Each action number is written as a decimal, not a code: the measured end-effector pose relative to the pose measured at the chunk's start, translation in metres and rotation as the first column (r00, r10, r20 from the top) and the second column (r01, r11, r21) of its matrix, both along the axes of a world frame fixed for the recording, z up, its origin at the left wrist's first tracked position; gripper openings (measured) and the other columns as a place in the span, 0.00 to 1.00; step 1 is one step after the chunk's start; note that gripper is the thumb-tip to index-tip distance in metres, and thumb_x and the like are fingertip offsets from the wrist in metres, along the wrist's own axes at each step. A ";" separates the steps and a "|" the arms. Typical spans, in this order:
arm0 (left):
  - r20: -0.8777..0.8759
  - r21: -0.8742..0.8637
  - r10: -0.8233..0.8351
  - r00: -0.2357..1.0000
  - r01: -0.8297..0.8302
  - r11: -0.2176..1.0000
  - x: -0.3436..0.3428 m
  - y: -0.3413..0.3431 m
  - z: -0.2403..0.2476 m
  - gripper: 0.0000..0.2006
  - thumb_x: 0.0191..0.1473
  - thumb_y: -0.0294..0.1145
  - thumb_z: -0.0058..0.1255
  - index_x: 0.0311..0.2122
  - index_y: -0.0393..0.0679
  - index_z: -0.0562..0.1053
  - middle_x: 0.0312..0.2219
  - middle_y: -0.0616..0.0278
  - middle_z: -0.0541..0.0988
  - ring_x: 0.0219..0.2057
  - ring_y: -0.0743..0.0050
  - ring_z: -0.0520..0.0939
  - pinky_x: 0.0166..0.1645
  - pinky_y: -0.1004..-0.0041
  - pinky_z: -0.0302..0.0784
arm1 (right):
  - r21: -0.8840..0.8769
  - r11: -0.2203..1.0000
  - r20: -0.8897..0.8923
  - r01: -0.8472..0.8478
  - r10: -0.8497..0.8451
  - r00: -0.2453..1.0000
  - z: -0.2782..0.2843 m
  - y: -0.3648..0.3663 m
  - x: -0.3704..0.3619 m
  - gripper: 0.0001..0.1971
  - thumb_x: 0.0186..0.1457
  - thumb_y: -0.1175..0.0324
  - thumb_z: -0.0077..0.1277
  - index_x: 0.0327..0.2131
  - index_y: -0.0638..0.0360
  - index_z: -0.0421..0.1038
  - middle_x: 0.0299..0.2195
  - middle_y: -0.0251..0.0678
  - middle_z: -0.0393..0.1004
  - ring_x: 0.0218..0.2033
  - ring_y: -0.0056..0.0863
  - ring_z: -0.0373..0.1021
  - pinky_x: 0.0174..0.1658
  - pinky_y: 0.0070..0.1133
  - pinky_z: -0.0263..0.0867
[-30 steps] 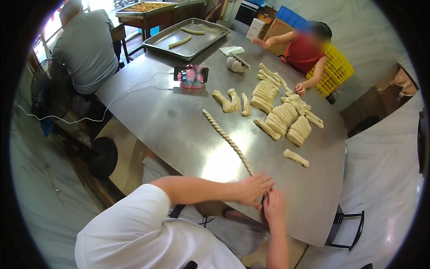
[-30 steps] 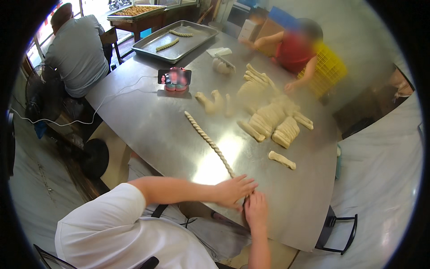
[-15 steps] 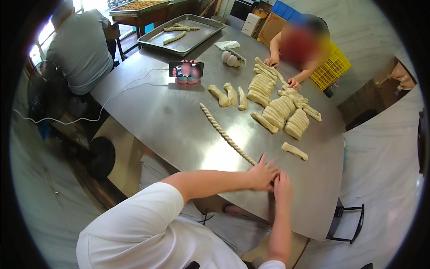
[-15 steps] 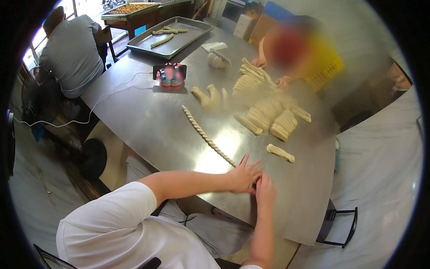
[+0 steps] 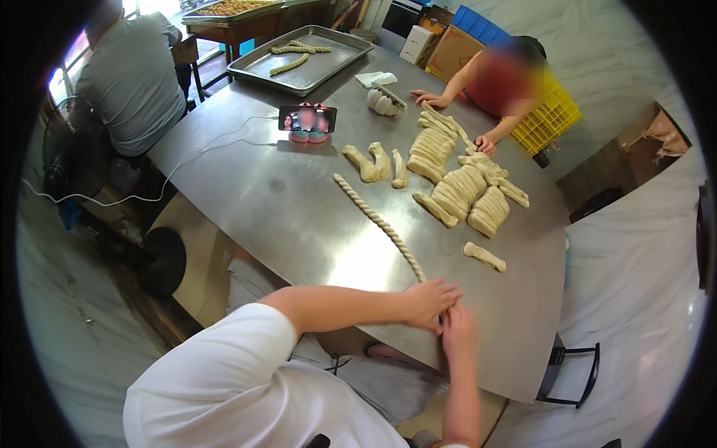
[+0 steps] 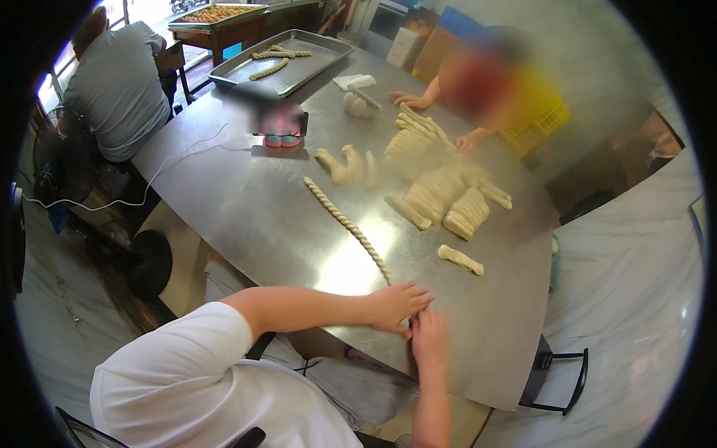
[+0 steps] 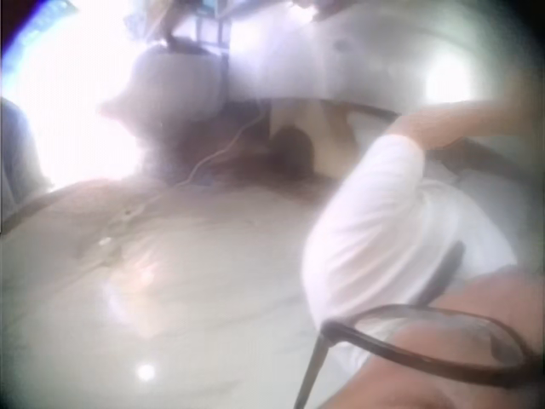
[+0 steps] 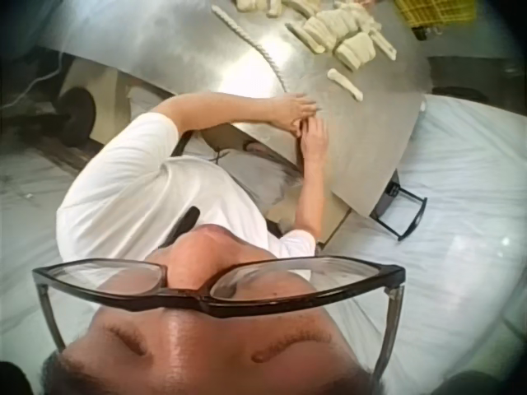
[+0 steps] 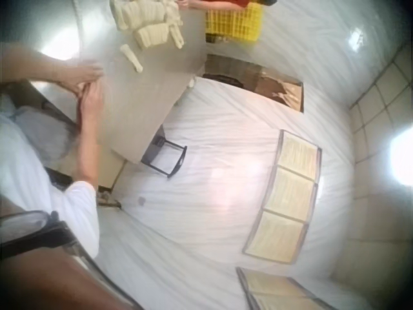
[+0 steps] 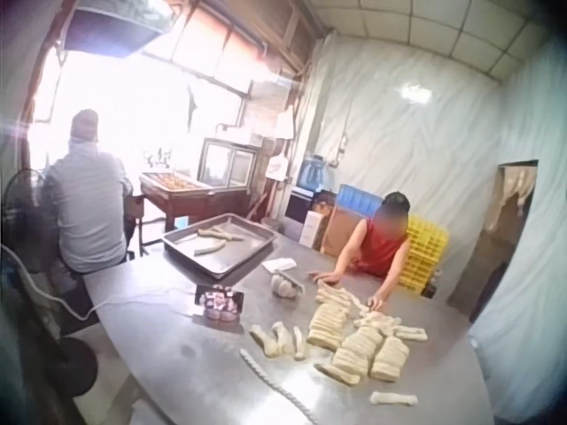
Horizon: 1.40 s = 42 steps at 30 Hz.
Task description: The person rolls a strand of dough into a long piece by hand on a metal table, then twists it into a braided shape and sets it aside.
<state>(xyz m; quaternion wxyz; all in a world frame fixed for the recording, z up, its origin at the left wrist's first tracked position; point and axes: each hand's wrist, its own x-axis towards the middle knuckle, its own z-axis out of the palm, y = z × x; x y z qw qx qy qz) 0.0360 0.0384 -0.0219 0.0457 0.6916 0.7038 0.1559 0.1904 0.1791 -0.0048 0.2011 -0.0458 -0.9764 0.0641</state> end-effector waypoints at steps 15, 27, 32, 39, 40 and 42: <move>0.140 0.057 -0.229 0.963 0.223 0.973 0.008 -0.150 0.006 0.38 0.67 0.56 0.53 0.74 0.41 0.64 0.74 0.51 0.64 0.78 0.51 0.58 0.80 0.50 0.49 | -0.152 0.987 0.112 -0.058 0.076 0.991 0.030 -0.067 0.048 0.12 0.58 0.71 0.62 0.45 0.60 0.81 0.46 0.40 0.80 0.48 0.45 0.76 0.54 0.38 0.73; -0.262 0.259 0.597 0.758 -0.541 0.800 -0.284 -0.324 0.010 0.07 0.64 0.36 0.57 0.42 0.46 0.80 0.43 0.60 0.83 0.46 0.55 0.85 0.57 0.58 0.81 | -0.149 0.931 0.275 0.332 -0.284 0.919 0.017 0.010 0.034 0.18 0.65 0.70 0.52 0.57 0.64 0.74 0.50 0.54 0.78 0.56 0.56 0.72 0.57 0.46 0.70; -0.206 0.091 0.549 0.810 -0.543 0.835 -0.230 -0.354 0.020 0.15 0.62 0.35 0.61 0.52 0.44 0.80 0.51 0.59 0.84 0.47 0.55 0.84 0.48 0.58 0.81 | 0.090 0.969 0.386 0.232 -0.249 0.888 -0.002 -0.061 0.073 0.36 0.70 0.55 0.50 0.69 0.78 0.60 0.74 0.62 0.57 0.79 0.56 0.49 0.77 0.55 0.43; -0.340 0.215 0.742 0.578 -0.720 0.660 -0.145 -0.374 0.001 0.26 0.64 0.42 0.59 0.62 0.40 0.74 0.68 0.44 0.72 0.70 0.41 0.69 0.71 0.49 0.66 | 0.038 0.962 0.222 0.271 -0.273 0.936 -0.026 0.019 -0.004 0.28 0.73 0.59 0.48 0.70 0.64 0.65 0.73 0.49 0.63 0.75 0.51 0.57 0.74 0.54 0.51; -0.332 0.215 0.752 0.569 -0.731 0.648 -0.119 -0.385 0.003 0.24 0.63 0.41 0.59 0.60 0.39 0.76 0.65 0.44 0.76 0.69 0.44 0.72 0.70 0.50 0.69 | -0.020 0.992 0.273 0.121 -0.111 0.956 -0.028 0.013 0.008 0.26 0.73 0.60 0.49 0.68 0.63 0.68 0.72 0.48 0.66 0.74 0.52 0.60 0.74 0.52 0.55; -0.233 0.243 0.732 0.640 -0.691 0.681 -0.111 -0.383 -0.005 0.18 0.63 0.39 0.59 0.55 0.41 0.80 0.60 0.48 0.80 0.65 0.47 0.77 0.66 0.53 0.74 | -0.220 0.975 0.249 0.041 0.015 0.969 -0.013 0.011 -0.011 0.22 0.72 0.61 0.51 0.63 0.62 0.74 0.65 0.49 0.74 0.68 0.53 0.68 0.69 0.45 0.63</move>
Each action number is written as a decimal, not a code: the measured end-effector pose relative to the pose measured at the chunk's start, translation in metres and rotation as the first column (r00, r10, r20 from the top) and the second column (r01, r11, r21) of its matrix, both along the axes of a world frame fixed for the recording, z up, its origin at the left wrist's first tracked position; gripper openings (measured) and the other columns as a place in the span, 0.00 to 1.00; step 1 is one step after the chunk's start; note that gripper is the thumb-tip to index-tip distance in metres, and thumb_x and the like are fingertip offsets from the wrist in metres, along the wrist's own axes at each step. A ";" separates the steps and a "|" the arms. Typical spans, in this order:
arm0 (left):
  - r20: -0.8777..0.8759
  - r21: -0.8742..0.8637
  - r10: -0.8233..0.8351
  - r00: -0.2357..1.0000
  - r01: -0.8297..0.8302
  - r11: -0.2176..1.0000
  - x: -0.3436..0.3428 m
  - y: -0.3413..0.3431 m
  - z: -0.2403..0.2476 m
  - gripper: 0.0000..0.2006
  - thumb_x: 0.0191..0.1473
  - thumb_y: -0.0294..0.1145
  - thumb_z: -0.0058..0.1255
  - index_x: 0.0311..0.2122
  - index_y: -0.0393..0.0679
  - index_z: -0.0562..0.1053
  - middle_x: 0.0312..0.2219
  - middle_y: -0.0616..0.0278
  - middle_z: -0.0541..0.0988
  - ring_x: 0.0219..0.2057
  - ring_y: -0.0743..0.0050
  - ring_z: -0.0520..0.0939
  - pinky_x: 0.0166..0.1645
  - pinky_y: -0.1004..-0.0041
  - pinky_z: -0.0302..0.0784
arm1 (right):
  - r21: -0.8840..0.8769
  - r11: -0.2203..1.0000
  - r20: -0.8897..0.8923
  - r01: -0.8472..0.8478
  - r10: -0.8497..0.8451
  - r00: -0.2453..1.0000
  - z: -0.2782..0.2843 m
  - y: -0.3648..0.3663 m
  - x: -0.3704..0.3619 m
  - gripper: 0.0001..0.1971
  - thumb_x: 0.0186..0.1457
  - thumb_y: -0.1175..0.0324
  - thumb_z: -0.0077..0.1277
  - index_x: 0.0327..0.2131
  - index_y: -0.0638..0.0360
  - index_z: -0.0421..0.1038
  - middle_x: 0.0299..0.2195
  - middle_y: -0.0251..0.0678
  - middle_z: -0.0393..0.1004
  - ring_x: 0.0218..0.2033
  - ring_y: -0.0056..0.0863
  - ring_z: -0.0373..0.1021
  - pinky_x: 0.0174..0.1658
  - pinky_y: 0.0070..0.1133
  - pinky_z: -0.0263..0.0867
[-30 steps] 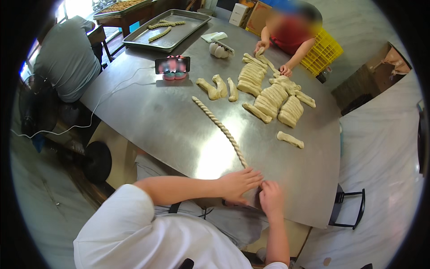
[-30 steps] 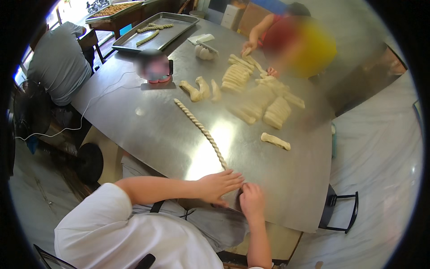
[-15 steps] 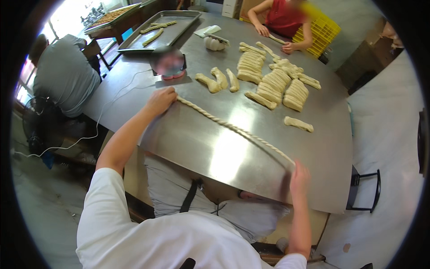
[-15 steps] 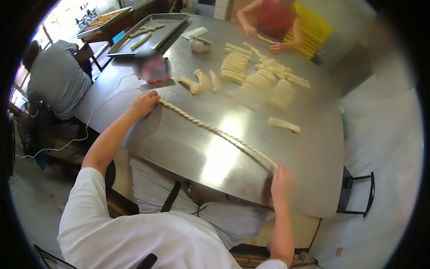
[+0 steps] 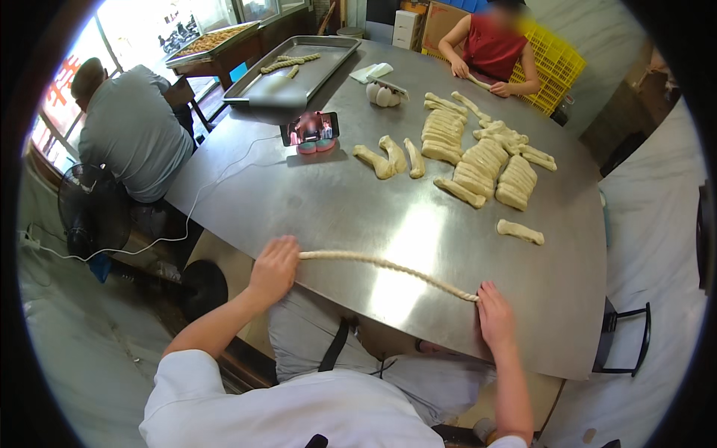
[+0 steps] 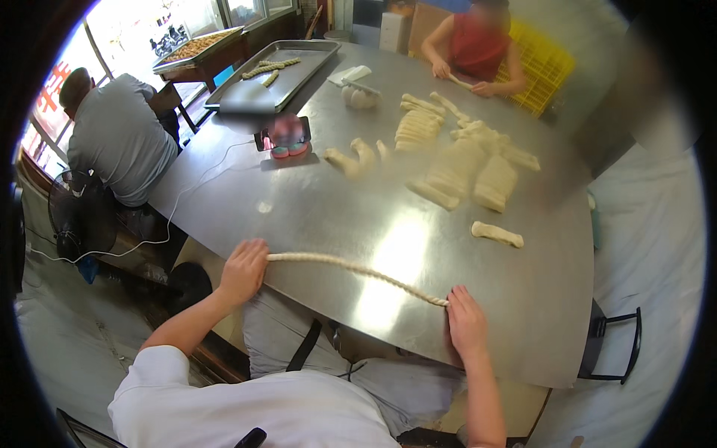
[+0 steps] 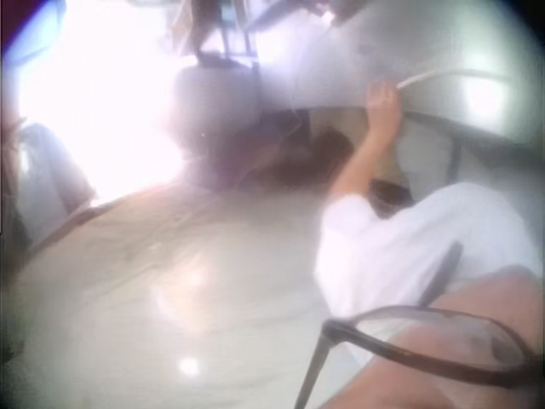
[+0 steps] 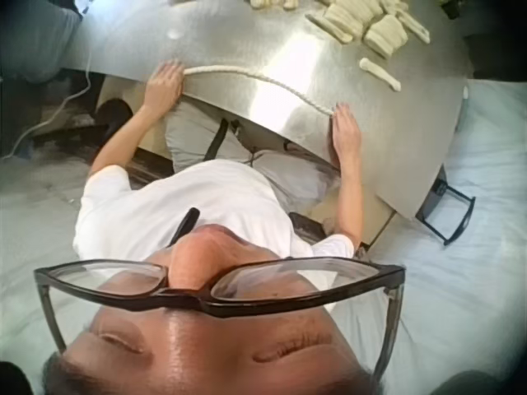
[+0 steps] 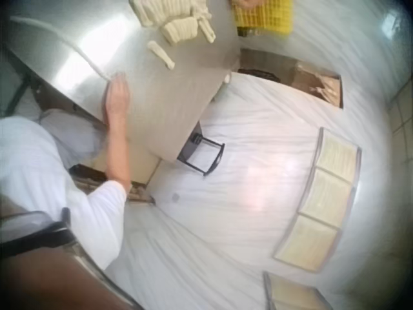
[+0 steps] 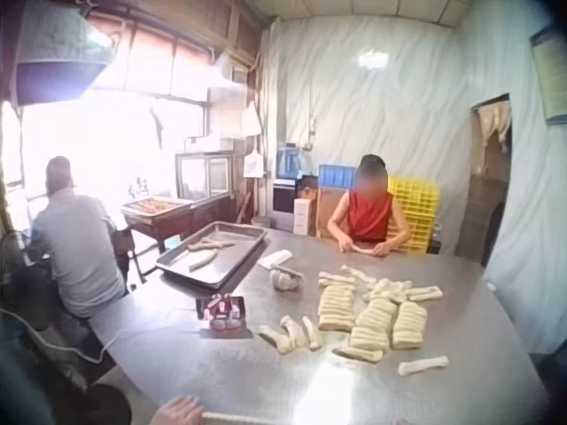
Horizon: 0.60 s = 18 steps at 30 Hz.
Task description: The person rolls a strand of dough into a long piece by hand on a metal table, then twists it into a braided shape and sets it aside.
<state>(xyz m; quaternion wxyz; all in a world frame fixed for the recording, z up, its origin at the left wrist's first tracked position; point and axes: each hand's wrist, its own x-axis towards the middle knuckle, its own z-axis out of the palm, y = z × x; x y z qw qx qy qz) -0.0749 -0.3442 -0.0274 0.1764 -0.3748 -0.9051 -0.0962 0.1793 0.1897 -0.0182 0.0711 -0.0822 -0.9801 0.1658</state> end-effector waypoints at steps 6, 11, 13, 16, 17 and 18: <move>-0.099 0.175 -0.072 0.992 0.089 0.980 -0.088 0.047 0.019 0.09 0.60 0.36 0.62 0.43 0.46 0.82 0.43 0.56 0.86 0.47 0.51 0.86 0.49 0.50 0.81 | -0.533 0.843 0.052 0.071 -0.051 0.997 0.066 0.001 -0.071 0.12 0.66 0.73 0.48 0.45 0.61 0.82 0.41 0.50 0.83 0.43 0.51 0.80 0.48 0.36 0.76; 0.326 -0.082 0.071 0.943 -0.046 0.996 -0.055 0.069 0.040 0.14 0.63 0.44 0.60 0.46 0.45 0.82 0.47 0.52 0.86 0.48 0.48 0.86 0.60 0.49 0.78 | -0.001 0.970 0.390 -0.243 0.224 0.893 0.093 -0.046 -0.026 0.10 0.66 0.66 0.53 0.41 0.60 0.81 0.41 0.51 0.82 0.43 0.52 0.79 0.48 0.37 0.75; 0.414 -0.009 0.128 0.901 -0.136 0.991 -0.049 0.105 0.050 0.22 0.64 0.47 0.59 0.55 0.42 0.80 0.60 0.45 0.80 0.61 0.47 0.80 0.69 0.52 0.70 | -0.088 0.991 0.195 -0.105 0.120 0.973 0.101 -0.038 -0.048 0.12 0.67 0.61 0.54 0.40 0.59 0.81 0.42 0.50 0.82 0.45 0.53 0.79 0.49 0.40 0.75; 0.042 -0.031 -0.176 0.983 0.178 0.984 -0.032 0.100 0.015 0.29 0.64 0.47 0.59 0.64 0.40 0.75 0.70 0.45 0.69 0.72 0.39 0.65 0.73 0.51 0.64 | 0.065 0.988 0.150 0.140 -0.149 0.978 0.103 0.013 -0.040 0.13 0.67 0.58 0.55 0.41 0.56 0.82 0.43 0.47 0.83 0.47 0.52 0.79 0.50 0.41 0.75; 0.115 -0.023 -0.175 0.978 0.179 0.984 -0.004 0.088 0.021 0.28 0.64 0.46 0.59 0.64 0.40 0.75 0.69 0.46 0.72 0.71 0.37 0.67 0.74 0.50 0.64 | 0.214 0.958 0.223 0.190 -0.238 0.945 0.096 0.025 -0.021 0.13 0.68 0.57 0.55 0.41 0.56 0.83 0.44 0.46 0.83 0.47 0.51 0.79 0.50 0.41 0.75; 0.185 -0.009 -0.172 0.968 0.177 0.984 0.024 0.076 0.023 0.27 0.65 0.45 0.58 0.64 0.40 0.76 0.67 0.46 0.74 0.70 0.34 0.69 0.74 0.49 0.64 | 0.157 0.986 0.361 0.058 -0.112 0.926 0.090 0.015 0.017 0.13 0.68 0.58 0.55 0.42 0.55 0.82 0.43 0.45 0.83 0.45 0.50 0.79 0.48 0.40 0.75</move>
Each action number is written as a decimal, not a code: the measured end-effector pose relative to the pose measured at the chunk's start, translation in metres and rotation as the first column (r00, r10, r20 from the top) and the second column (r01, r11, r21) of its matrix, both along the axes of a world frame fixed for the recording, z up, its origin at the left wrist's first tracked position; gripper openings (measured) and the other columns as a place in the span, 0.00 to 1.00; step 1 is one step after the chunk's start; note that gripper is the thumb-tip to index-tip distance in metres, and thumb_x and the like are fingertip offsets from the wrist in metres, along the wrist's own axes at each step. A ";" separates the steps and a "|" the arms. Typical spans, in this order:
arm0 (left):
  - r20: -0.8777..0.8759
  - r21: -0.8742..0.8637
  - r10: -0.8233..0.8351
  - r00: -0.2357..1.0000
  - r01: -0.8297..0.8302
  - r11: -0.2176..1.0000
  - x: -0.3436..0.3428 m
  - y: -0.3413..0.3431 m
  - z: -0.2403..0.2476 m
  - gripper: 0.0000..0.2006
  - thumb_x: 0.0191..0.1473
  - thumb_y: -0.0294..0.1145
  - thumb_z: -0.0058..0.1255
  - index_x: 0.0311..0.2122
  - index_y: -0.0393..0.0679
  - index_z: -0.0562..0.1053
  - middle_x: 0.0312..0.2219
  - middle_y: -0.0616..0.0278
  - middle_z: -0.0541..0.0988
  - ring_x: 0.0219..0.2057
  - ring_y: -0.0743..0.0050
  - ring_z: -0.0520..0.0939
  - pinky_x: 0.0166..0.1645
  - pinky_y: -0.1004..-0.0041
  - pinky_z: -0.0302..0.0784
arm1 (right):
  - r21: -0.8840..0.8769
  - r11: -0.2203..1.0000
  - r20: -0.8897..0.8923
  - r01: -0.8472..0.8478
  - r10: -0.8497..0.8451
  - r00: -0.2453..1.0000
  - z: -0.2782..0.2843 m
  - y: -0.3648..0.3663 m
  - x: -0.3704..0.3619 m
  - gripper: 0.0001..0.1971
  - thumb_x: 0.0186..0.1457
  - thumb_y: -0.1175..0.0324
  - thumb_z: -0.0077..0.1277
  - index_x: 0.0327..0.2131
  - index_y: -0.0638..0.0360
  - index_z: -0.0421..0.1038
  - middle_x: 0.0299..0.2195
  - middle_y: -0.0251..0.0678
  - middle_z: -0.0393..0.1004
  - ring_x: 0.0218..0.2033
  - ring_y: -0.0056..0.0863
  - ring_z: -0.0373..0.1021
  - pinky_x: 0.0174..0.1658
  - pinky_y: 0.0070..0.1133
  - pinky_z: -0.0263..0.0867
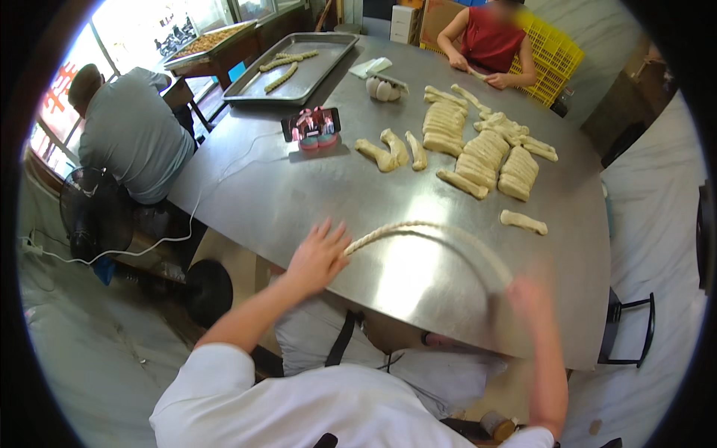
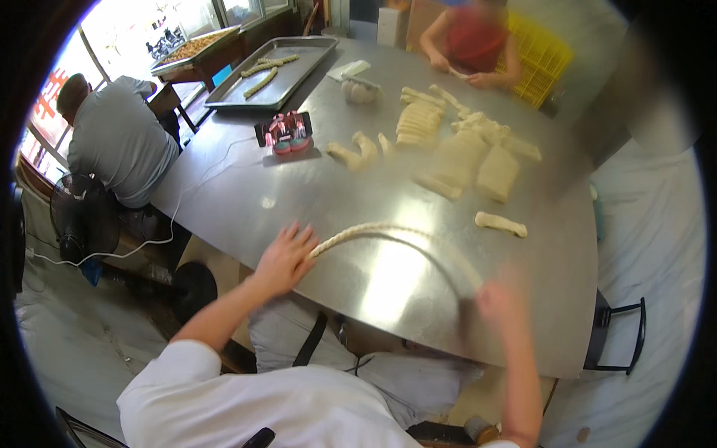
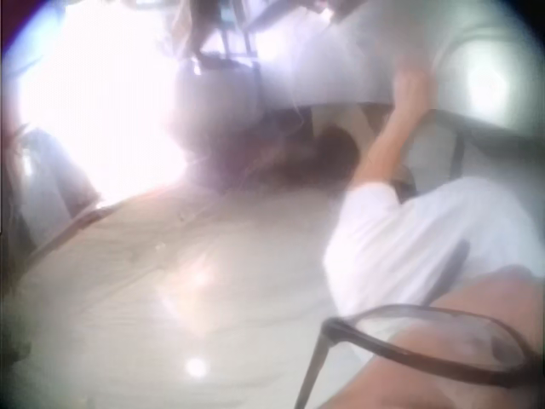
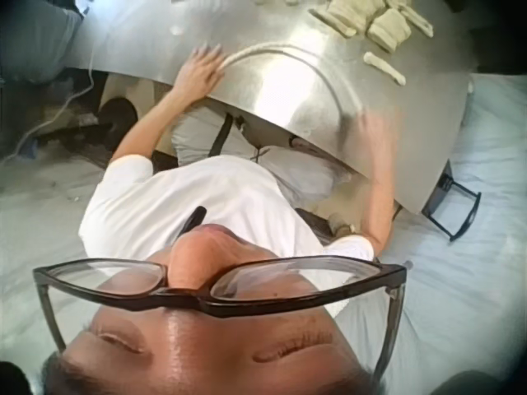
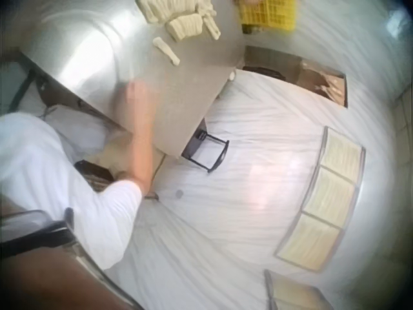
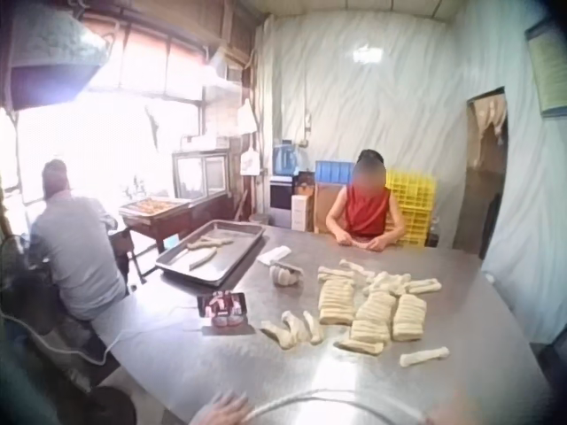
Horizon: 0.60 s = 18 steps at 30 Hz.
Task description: The person rolls a strand of dough into a long piece by hand on a metal table, then twists it into a braided shape and sets it aside.
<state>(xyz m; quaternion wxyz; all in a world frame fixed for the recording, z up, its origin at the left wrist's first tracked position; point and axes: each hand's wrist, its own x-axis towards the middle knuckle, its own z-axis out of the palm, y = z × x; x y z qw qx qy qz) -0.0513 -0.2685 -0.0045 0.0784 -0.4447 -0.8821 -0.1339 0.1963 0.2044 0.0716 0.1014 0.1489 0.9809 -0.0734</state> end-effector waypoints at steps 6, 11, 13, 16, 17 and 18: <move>0.893 0.305 -0.312 0.325 0.075 0.950 -0.012 0.035 0.026 0.14 0.71 0.38 0.57 0.54 0.42 0.81 0.48 0.62 0.86 0.51 0.71 0.82 0.57 0.67 0.78 | -0.620 0.686 -0.325 -0.380 0.216 0.921 0.070 -0.053 0.000 0.12 0.69 0.61 0.56 0.35 0.59 0.77 0.26 0.31 0.78 0.29 0.28 0.76 0.33 0.30 0.71; 0.503 -0.066 0.056 0.863 -0.027 0.997 -0.131 -0.026 0.022 0.10 0.67 0.41 0.61 0.41 0.47 0.85 0.31 0.61 0.88 0.31 0.56 0.87 0.40 0.61 0.82 | -0.427 0.816 -0.181 0.389 -0.499 0.848 -0.047 0.159 0.103 0.14 0.73 0.62 0.51 0.38 0.64 0.78 0.25 0.39 0.71 0.28 0.25 0.64 0.33 0.29 0.64; 0.194 0.002 0.168 0.966 -0.172 0.985 -0.132 -0.024 0.016 0.11 0.65 0.45 0.62 0.41 0.49 0.85 0.41 0.59 0.87 0.41 0.49 0.86 0.46 0.57 0.81 | -0.344 0.864 -0.363 0.368 -0.484 0.796 -0.027 0.115 0.075 0.15 0.73 0.62 0.51 0.39 0.65 0.78 0.25 0.42 0.71 0.28 0.25 0.62 0.34 0.28 0.63; -0.182 0.189 0.101 0.978 -0.066 0.980 -0.141 0.000 -0.001 0.15 0.63 0.47 0.63 0.47 0.50 0.85 0.51 0.61 0.86 0.56 0.54 0.83 0.56 0.55 0.79 | -0.040 0.942 -0.256 0.334 -0.333 0.907 -0.041 0.026 0.044 0.19 0.75 0.59 0.45 0.47 0.67 0.79 0.43 0.54 0.82 0.43 0.44 0.77 0.47 0.38 0.71; -0.192 0.182 0.062 0.979 -0.026 0.983 -0.136 -0.012 -0.007 0.15 0.64 0.46 0.62 0.49 0.49 0.85 0.51 0.60 0.87 0.54 0.53 0.84 0.56 0.53 0.79 | -0.370 0.873 -0.261 0.318 -0.426 0.866 -0.021 -0.042 0.031 0.22 0.75 0.60 0.43 0.59 0.69 0.74 0.59 0.60 0.76 0.62 0.55 0.71 0.65 0.41 0.65; -0.209 0.189 0.008 0.978 0.033 0.981 -0.126 -0.019 -0.010 0.16 0.64 0.45 0.62 0.51 0.49 0.84 0.51 0.60 0.87 0.51 0.52 0.85 0.56 0.52 0.79 | 0.019 0.999 -0.344 0.049 -0.040 0.938 -0.062 -0.061 0.052 0.27 0.75 0.62 0.40 0.68 0.71 0.65 0.69 0.62 0.66 0.72 0.57 0.61 0.76 0.42 0.54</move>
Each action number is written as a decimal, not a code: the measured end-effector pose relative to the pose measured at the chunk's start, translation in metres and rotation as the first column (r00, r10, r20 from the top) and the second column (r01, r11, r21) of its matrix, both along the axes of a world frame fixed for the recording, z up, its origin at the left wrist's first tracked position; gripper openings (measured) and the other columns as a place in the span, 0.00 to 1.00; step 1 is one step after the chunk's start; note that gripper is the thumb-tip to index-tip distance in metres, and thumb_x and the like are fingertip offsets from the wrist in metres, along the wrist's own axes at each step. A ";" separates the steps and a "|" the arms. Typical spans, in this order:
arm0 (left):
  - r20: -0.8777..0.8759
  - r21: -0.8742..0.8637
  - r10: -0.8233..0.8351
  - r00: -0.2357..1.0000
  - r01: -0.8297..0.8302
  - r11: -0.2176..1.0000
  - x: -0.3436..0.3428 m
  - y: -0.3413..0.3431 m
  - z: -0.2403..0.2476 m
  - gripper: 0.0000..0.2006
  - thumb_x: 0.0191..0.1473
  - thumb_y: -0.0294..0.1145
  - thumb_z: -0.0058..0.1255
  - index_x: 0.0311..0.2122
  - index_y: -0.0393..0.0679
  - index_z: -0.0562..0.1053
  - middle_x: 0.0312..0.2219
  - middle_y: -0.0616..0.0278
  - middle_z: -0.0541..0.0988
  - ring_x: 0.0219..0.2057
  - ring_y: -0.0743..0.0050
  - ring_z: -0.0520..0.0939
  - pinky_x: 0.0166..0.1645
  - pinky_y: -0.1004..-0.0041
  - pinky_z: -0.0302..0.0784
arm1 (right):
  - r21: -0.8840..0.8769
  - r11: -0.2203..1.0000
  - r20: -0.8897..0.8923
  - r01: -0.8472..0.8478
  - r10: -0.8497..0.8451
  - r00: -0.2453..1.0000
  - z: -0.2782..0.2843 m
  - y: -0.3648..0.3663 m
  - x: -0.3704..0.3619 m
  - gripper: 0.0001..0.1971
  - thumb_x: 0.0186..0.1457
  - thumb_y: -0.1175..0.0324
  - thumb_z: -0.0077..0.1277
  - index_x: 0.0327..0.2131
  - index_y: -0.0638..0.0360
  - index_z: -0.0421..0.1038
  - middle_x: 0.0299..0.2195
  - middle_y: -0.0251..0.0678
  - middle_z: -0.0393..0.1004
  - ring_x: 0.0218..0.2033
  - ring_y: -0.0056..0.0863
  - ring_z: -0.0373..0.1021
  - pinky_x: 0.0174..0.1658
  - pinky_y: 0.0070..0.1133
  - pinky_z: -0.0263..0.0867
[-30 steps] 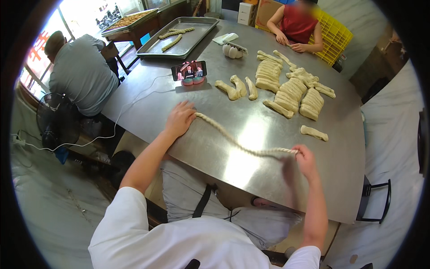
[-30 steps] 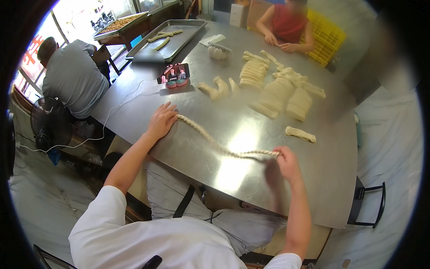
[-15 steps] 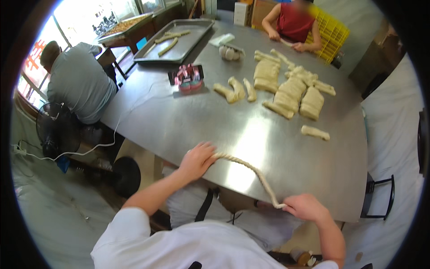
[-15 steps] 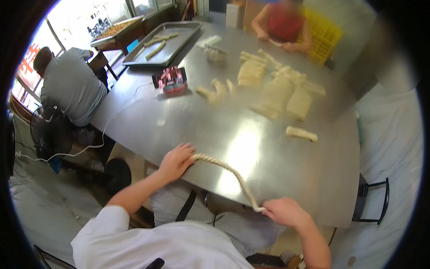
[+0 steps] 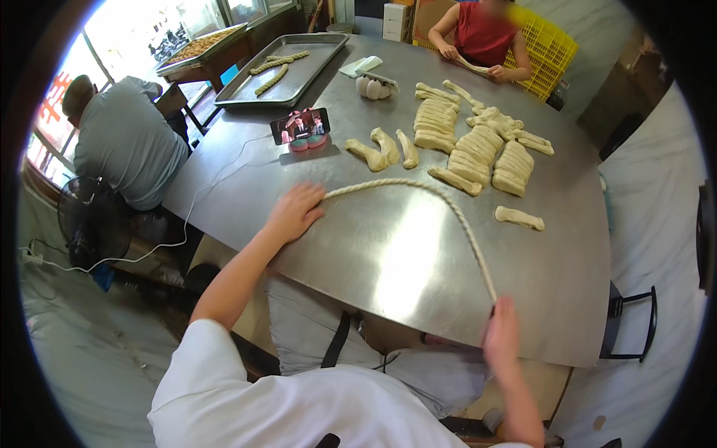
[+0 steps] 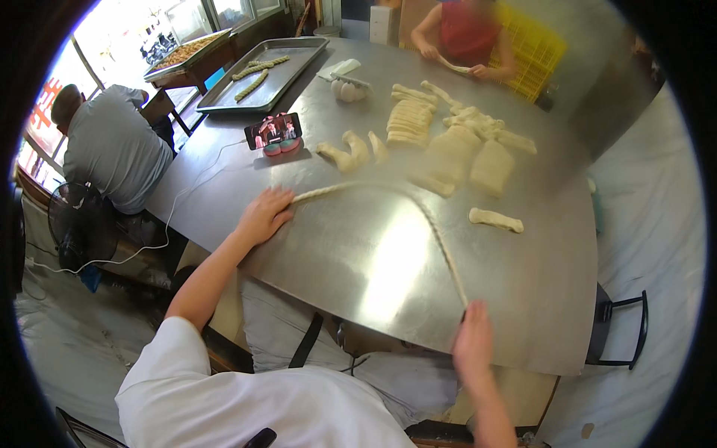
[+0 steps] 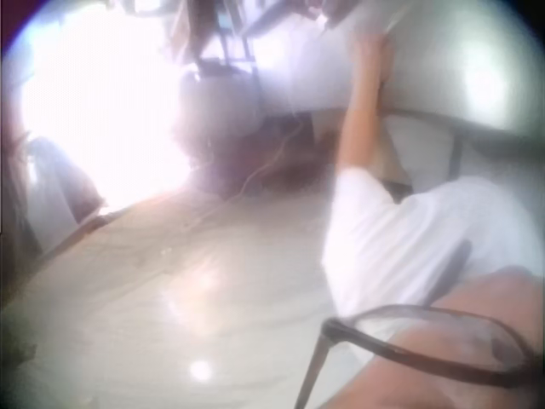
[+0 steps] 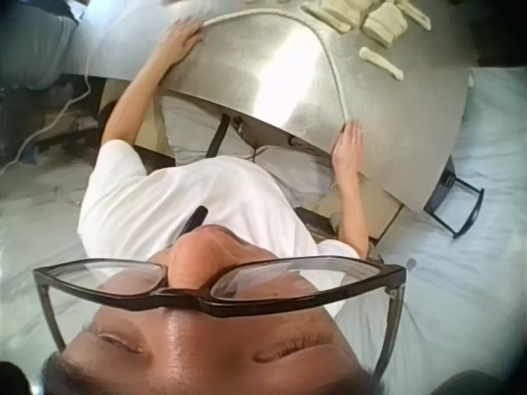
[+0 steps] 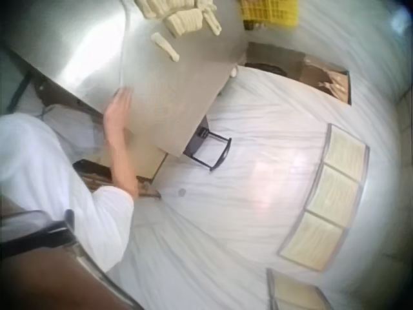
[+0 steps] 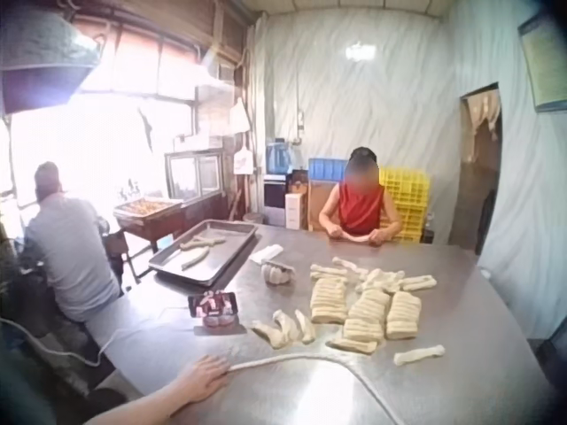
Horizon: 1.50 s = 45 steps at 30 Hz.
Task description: The person rolls a strand of dough into a long piece by hand on a metal table, then twists it into a braided shape and sets it aside.
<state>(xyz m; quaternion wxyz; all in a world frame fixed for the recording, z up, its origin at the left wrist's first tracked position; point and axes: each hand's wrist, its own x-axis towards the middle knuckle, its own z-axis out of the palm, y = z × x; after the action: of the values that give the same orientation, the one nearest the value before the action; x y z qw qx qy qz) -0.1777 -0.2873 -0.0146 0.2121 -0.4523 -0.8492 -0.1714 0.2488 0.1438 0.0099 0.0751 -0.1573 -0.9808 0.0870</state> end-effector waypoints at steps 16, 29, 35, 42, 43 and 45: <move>0.134 -0.092 0.426 0.895 -0.417 0.904 0.036 0.009 0.011 0.06 0.61 0.35 0.60 0.39 0.46 0.80 0.35 0.54 0.84 0.41 0.43 0.84 0.46 0.49 0.79 | -0.553 0.814 -0.059 0.180 -0.253 0.966 0.004 0.118 -0.047 0.12 0.73 0.63 0.49 0.45 0.62 0.76 0.62 0.54 0.76 0.62 0.50 0.73 0.67 0.43 0.67; -0.132 -0.210 0.243 0.961 -0.266 0.941 0.034 0.020 -0.016 0.26 0.69 0.39 0.54 0.68 0.40 0.69 0.68 0.41 0.72 0.70 0.35 0.70 0.75 0.41 0.59 | 0.090 0.919 -0.115 0.384 -0.373 0.920 -0.040 0.111 -0.022 0.25 0.75 0.60 0.43 0.68 0.63 0.67 0.71 0.51 0.67 0.75 0.50 0.57 0.76 0.51 0.47; 0.131 -0.207 0.273 0.953 -0.243 0.948 0.084 -0.006 -0.016 0.14 0.67 0.38 0.57 0.51 0.42 0.81 0.44 0.51 0.85 0.48 0.44 0.85 0.53 0.47 0.80 | -0.223 0.972 -0.192 -0.076 0.032 0.981 -0.016 0.112 -0.006 0.12 0.75 0.62 0.47 0.48 0.61 0.73 0.49 0.43 0.82 0.54 0.41 0.79 0.54 0.34 0.75; -0.013 0.068 -0.125 0.992 0.125 0.990 0.025 0.002 0.012 0.08 0.63 0.37 0.60 0.42 0.45 0.82 0.35 0.54 0.88 0.40 0.47 0.88 0.52 0.50 0.80 | -0.997 0.051 0.010 0.054 -0.629 0.777 -0.002 0.108 -0.028 0.15 0.75 0.68 0.43 0.60 0.56 0.69 0.25 0.34 0.75 0.24 0.25 0.76 0.28 0.24 0.73; 0.099 0.079 0.012 0.995 -0.020 0.997 0.023 0.006 0.011 0.09 0.64 0.37 0.60 0.43 0.45 0.82 0.34 0.56 0.88 0.41 0.49 0.89 0.56 0.50 0.78 | -0.999 -0.016 -0.019 -0.035 -0.585 0.811 -0.005 0.085 -0.041 0.15 0.74 0.71 0.44 0.60 0.56 0.72 0.26 0.35 0.75 0.28 0.25 0.78 0.31 0.24 0.75; 0.337 0.037 0.264 0.904 -0.292 0.956 0.021 0.042 -0.002 0.11 0.64 0.38 0.60 0.47 0.45 0.82 0.32 0.60 0.89 0.41 0.52 0.90 0.63 0.50 0.75 | -0.940 0.313 -0.248 -0.134 -0.362 0.899 -0.021 0.050 -0.105 0.16 0.74 0.71 0.46 0.61 0.56 0.75 0.29 0.40 0.78 0.33 0.34 0.81 0.38 0.27 0.77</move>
<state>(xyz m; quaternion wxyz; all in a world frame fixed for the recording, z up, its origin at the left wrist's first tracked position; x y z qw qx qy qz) -0.1571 -0.2453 -0.0171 0.1092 -0.2820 -0.9201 -0.2490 0.1435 0.1943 -0.0110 0.1823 -0.2196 -0.6887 0.6665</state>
